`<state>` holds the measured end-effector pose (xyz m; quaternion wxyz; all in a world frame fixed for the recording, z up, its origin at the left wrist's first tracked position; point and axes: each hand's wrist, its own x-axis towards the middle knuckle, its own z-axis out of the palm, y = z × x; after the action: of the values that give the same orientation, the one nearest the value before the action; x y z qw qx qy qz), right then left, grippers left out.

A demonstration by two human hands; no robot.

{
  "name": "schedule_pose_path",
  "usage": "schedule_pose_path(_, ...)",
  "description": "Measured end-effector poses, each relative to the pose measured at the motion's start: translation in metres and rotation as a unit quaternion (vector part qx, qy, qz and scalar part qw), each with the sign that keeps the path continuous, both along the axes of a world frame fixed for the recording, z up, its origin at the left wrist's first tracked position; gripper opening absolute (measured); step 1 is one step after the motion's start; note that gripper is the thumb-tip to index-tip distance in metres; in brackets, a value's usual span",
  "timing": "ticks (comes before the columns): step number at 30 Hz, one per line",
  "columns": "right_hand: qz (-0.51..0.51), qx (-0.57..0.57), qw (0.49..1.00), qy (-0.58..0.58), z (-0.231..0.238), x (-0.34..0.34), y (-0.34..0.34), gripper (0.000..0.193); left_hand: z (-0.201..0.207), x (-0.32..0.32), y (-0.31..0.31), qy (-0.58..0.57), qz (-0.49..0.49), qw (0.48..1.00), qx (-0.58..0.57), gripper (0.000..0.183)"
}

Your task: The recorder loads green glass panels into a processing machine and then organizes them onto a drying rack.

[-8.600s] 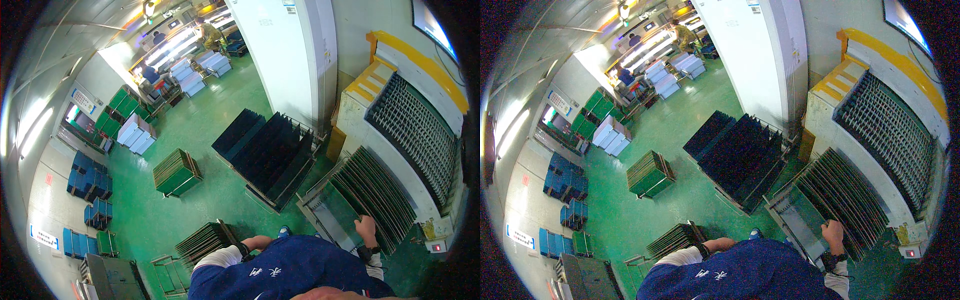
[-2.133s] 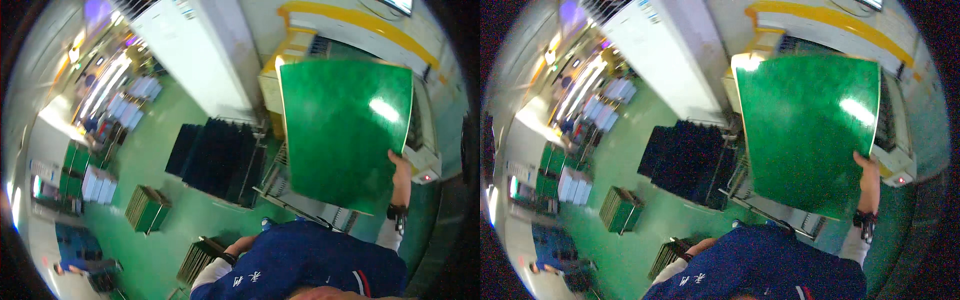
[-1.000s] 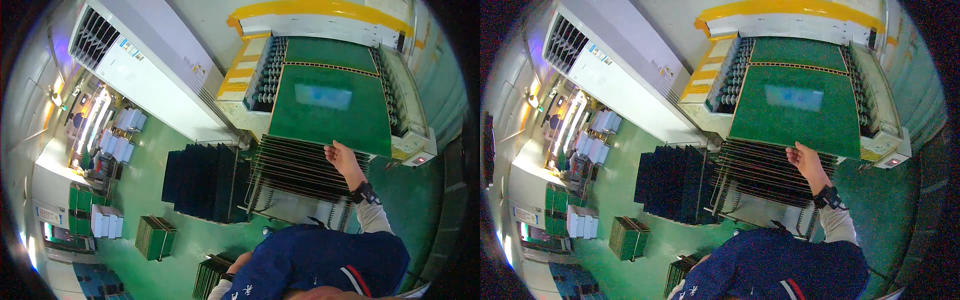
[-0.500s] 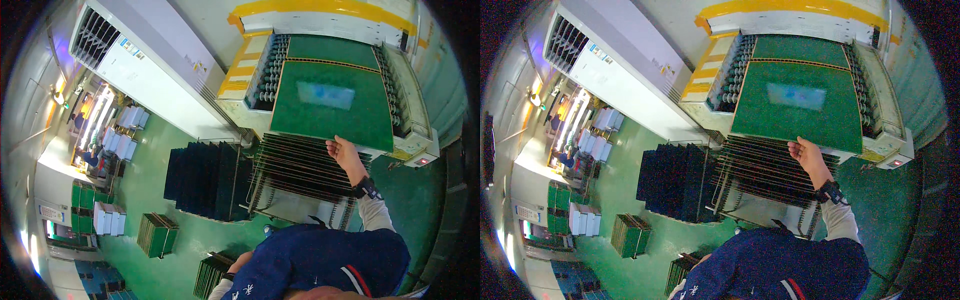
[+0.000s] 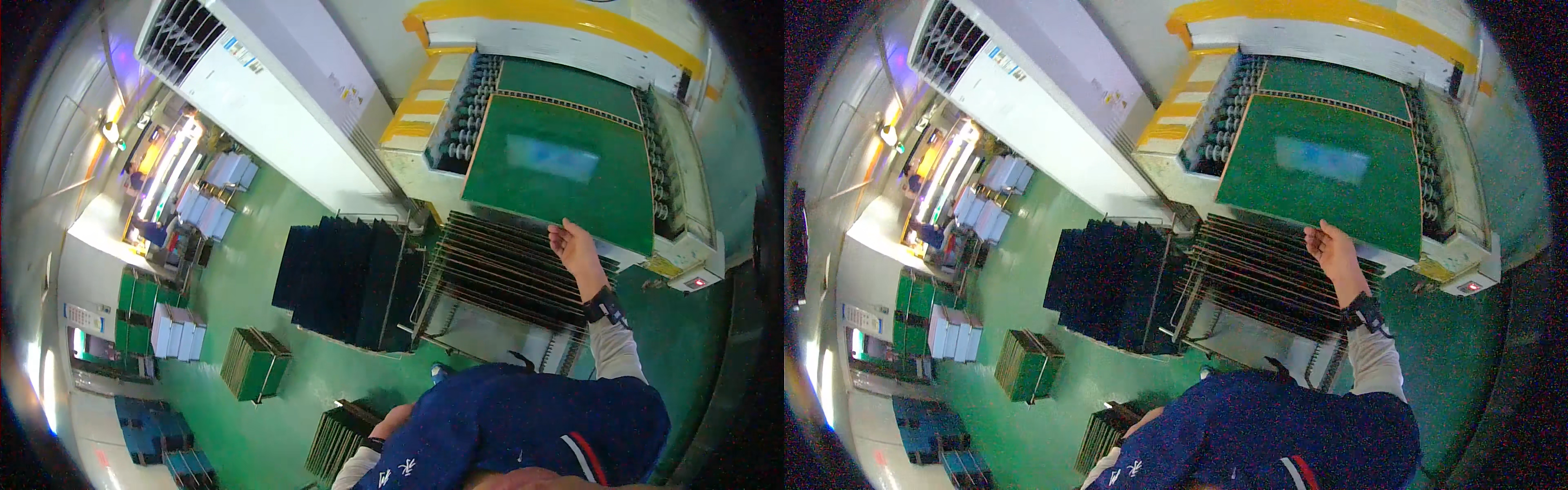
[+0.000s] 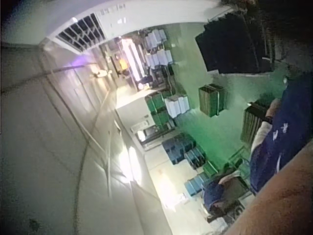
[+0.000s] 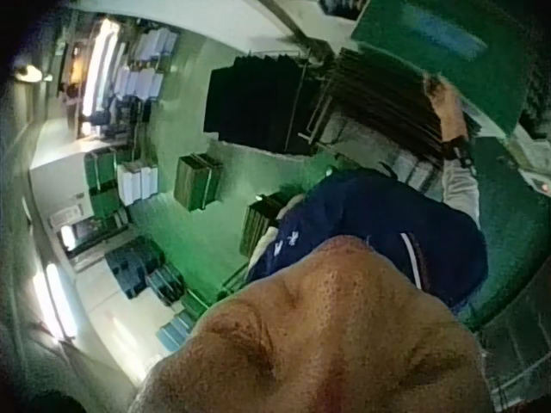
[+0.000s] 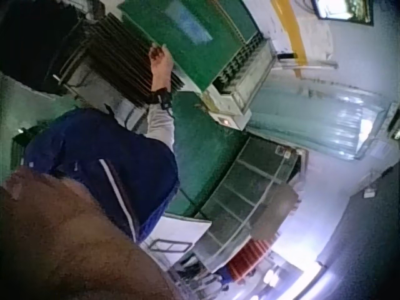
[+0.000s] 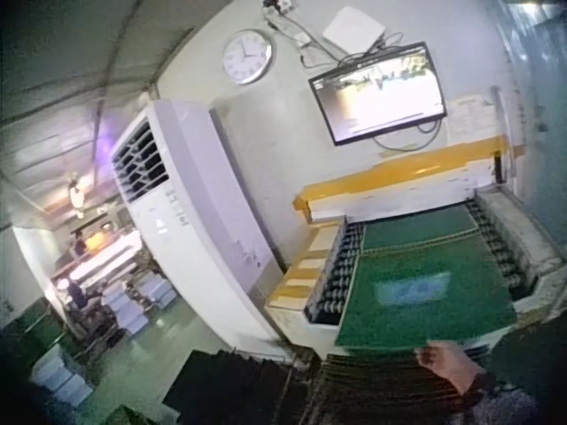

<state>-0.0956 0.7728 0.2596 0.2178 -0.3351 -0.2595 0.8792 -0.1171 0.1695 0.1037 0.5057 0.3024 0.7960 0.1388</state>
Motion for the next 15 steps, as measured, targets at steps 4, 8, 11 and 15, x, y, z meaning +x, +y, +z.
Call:
schedule_pose_path(4,0.004,0.005,1.000,0.011,-0.004,-0.005,0.006,0.020,-0.006,0.005,-0.008,0.011,0.029,0.999,-0.010,0.041)
schedule_pose_path(8,0.011,0.041,0.999,0.012,-0.002,-0.008,0.000,0.028,-0.016,0.005,-0.015,0.009,0.016,1.000,-0.013,0.043)
schedule_pose_path(11,0.082,0.107,0.990,-0.038,0.006,-0.005,-0.019,0.033,-0.014,0.004,-0.021,0.031,0.026,0.989,0.143,0.043)
schedule_pose_path(15,0.188,0.245,0.944,-0.115,0.007,0.007,-0.076,0.031,0.000,-0.003,-0.017,0.031,-0.004,0.998,0.045,0.041)
